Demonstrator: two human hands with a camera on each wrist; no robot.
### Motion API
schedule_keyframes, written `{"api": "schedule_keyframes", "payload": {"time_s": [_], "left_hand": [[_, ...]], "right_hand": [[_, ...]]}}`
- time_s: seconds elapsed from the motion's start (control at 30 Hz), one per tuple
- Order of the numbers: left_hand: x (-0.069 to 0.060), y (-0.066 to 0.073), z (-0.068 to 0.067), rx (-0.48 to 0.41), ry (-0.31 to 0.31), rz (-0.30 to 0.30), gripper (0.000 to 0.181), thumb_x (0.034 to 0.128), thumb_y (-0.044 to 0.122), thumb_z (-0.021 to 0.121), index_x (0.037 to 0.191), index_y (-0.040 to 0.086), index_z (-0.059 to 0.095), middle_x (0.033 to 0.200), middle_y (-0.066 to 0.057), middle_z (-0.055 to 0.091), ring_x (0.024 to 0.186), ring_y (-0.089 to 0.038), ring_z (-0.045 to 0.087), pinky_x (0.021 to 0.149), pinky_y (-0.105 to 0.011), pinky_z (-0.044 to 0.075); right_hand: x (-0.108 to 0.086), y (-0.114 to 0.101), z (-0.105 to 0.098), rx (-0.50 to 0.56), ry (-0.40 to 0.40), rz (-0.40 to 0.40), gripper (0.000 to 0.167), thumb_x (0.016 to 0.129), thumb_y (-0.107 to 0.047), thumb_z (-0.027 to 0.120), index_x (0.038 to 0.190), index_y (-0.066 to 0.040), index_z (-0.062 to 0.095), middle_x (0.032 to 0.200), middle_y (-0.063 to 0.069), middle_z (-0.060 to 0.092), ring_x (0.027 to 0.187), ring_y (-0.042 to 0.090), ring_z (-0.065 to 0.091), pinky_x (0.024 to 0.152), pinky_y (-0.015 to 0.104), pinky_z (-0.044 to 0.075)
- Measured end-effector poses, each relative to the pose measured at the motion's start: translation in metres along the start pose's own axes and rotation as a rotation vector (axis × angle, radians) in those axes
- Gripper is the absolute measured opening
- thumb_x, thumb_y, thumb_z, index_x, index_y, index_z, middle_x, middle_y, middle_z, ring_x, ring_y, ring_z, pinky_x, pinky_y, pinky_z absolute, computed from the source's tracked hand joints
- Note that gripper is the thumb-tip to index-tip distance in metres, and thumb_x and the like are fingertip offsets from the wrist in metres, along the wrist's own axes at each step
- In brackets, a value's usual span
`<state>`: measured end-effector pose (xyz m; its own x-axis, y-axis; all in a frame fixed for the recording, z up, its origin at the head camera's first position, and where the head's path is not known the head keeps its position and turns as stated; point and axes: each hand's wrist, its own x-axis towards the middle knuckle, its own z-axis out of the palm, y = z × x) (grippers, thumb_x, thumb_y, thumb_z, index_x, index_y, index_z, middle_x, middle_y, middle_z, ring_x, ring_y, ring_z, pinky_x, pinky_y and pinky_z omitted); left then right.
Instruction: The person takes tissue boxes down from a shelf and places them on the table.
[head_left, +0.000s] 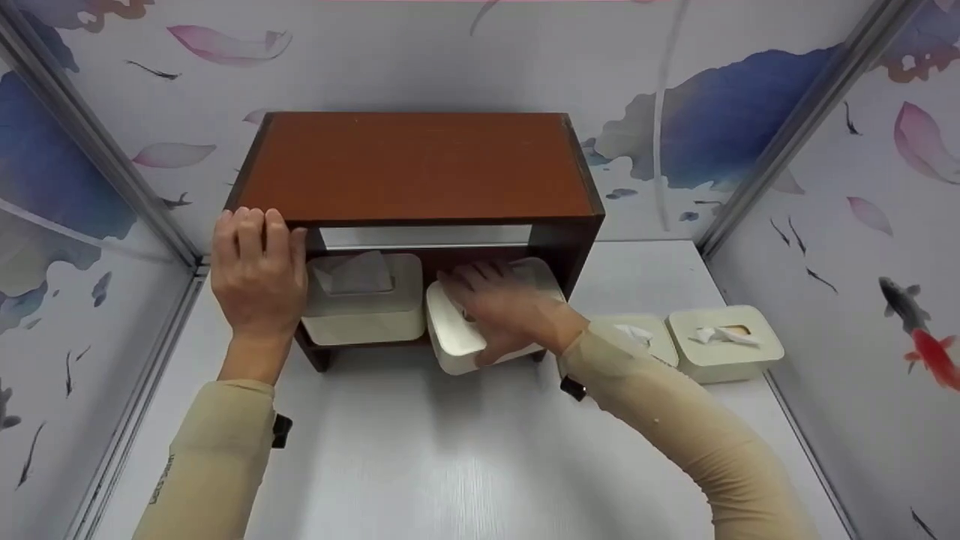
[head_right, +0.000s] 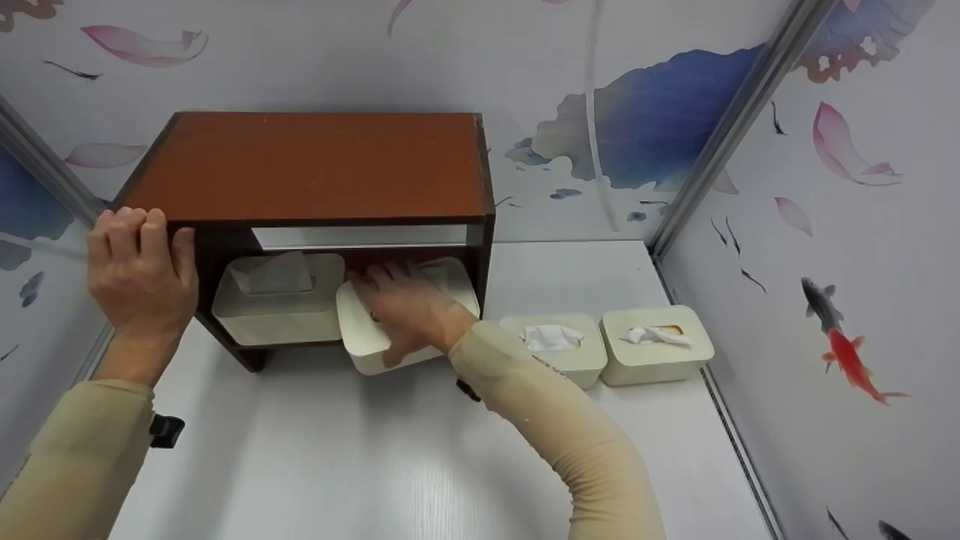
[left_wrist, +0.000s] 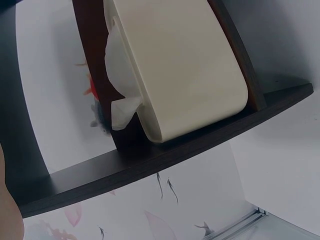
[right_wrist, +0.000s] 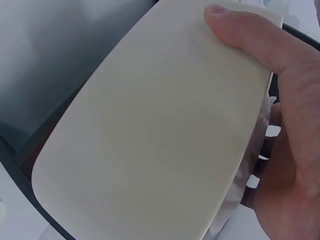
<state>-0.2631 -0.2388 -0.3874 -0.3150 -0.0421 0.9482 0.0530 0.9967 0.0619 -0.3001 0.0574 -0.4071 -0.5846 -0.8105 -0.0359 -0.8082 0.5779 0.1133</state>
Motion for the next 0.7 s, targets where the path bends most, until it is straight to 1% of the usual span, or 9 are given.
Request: {"api": "schedule_keyframes", "payload": {"time_s": [0.07,0.17,0.43,0.53,0.7], "left_hand": [[0.0,0.0,0.0,-0.006,-0.003,-0.004,0.033,0.0998,0.031,0.054,0.108,0.0,0.06,0.106,-0.019,0.059,0.108,-0.036,0.057,0.111,-0.044,0.045],[0.0,0.0,-0.001,-0.009,-0.005,-0.007,0.033,0.1,0.031,0.053,0.108,0.0,0.06,0.106,-0.019,0.059,0.108,-0.036,0.057,0.111,-0.044,0.045],[0.0,0.001,-0.002,0.006,-0.021,-0.003,0.032,0.1003,0.03,0.053,0.11,0.0,0.059,0.107,-0.019,0.059,0.109,-0.036,0.057,0.111,-0.044,0.045],[0.0,0.001,-0.001,0.003,-0.017,-0.006,0.033,0.1004,0.03,0.053,0.11,0.0,0.059,0.107,-0.019,0.059,0.109,-0.036,0.057,0.111,-0.045,0.045],[-0.001,0.001,-0.001,-0.005,-0.01,-0.012,0.034,0.1006,0.031,0.052,0.109,-0.001,0.06,0.107,-0.02,0.059,0.109,-0.037,0.057,0.111,-0.045,0.045]], "right_hand": [[-0.004,-0.002,0.002,-0.006,0.023,-0.017,0.129,0.054,-0.06,0.083,0.154,-0.008,0.021,0.144,0.013,0.042,0.133,0.032,0.042,0.109,0.053,0.039],[-0.01,-0.005,0.007,-0.011,0.033,-0.028,0.13,0.052,-0.062,0.083,0.154,-0.008,0.023,0.143,0.012,0.044,0.131,0.031,0.043,0.107,0.052,0.041],[-0.026,-0.012,0.016,-0.016,0.042,-0.02,0.133,0.049,-0.067,0.082,0.154,-0.011,0.022,0.141,0.01,0.046,0.13,0.029,0.045,0.105,0.049,0.042],[-0.031,-0.015,0.019,-0.011,0.039,-0.022,0.133,0.049,-0.066,0.082,0.154,-0.011,0.022,0.141,0.01,0.046,0.13,0.029,0.045,0.105,0.049,0.042],[-0.038,-0.019,0.024,-0.006,0.013,-0.026,0.132,0.05,-0.066,0.082,0.154,-0.012,0.022,0.142,0.01,0.045,0.131,0.028,0.044,0.106,0.05,0.042]]}}
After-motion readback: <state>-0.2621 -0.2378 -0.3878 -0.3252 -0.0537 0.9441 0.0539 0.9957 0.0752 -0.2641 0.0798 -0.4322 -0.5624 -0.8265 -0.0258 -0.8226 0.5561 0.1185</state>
